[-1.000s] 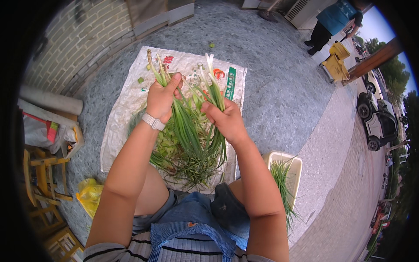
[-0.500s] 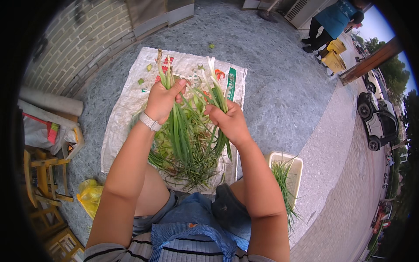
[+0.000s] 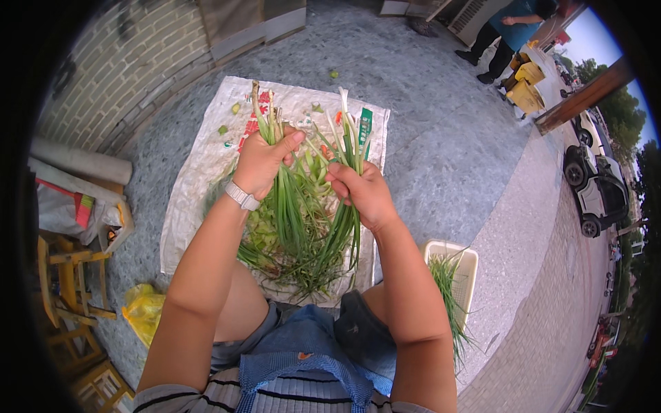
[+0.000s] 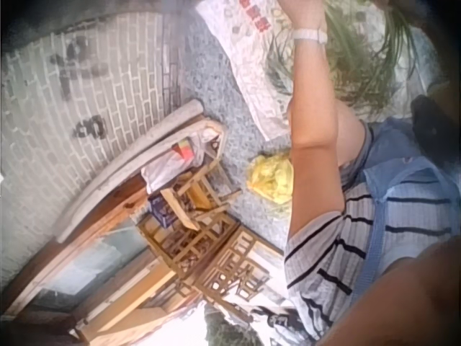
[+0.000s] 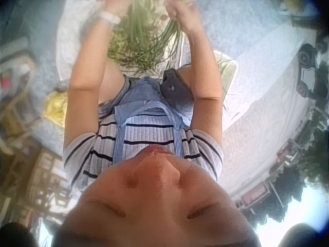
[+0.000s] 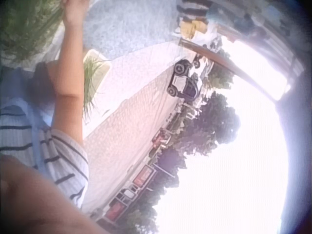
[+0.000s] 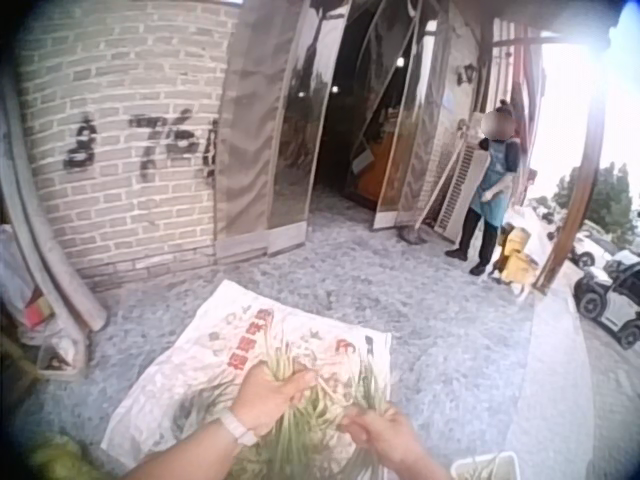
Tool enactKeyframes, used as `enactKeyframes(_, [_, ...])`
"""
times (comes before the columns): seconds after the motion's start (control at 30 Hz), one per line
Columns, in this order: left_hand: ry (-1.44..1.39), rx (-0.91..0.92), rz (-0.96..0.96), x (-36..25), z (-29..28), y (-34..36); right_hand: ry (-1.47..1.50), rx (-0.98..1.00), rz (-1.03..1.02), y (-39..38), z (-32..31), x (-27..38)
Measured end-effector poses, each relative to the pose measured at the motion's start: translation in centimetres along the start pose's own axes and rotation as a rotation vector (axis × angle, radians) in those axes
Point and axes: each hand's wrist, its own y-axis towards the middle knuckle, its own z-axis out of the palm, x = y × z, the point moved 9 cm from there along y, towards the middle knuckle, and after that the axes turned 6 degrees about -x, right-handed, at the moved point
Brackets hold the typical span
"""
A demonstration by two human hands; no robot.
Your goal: The person sits on the ground and trims green onions by hand, removing roots and outer layers. They place the cleaned onions into a white basket and discard the trimmings onto a sack on the ground.
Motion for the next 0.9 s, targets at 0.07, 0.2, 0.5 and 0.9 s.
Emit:
enactKeyframes(0.07, [-0.075,-0.013,-0.01,0.1,-0.4,0.3,-0.015,0.011,0.0,0.1,0.0,-0.1])
enactKeyframes(0.2, [-0.167,0.014,-0.117,0.2,-1.7,0.9,-0.127,-0.014,-0.171,0.5,-0.8,1.3])
enactKeyframes(0.5, [-0.004,0.21,-0.046,-0.1,0.1,0.2,-0.18,0.116,-0.023,1.0,1.5,-1.5])
enactKeyframes(0.9, [-0.153,-0.118,-0.026,1.3,-2.9,2.2,-0.195,0.029,-0.111,-0.7,3.3,-1.4])
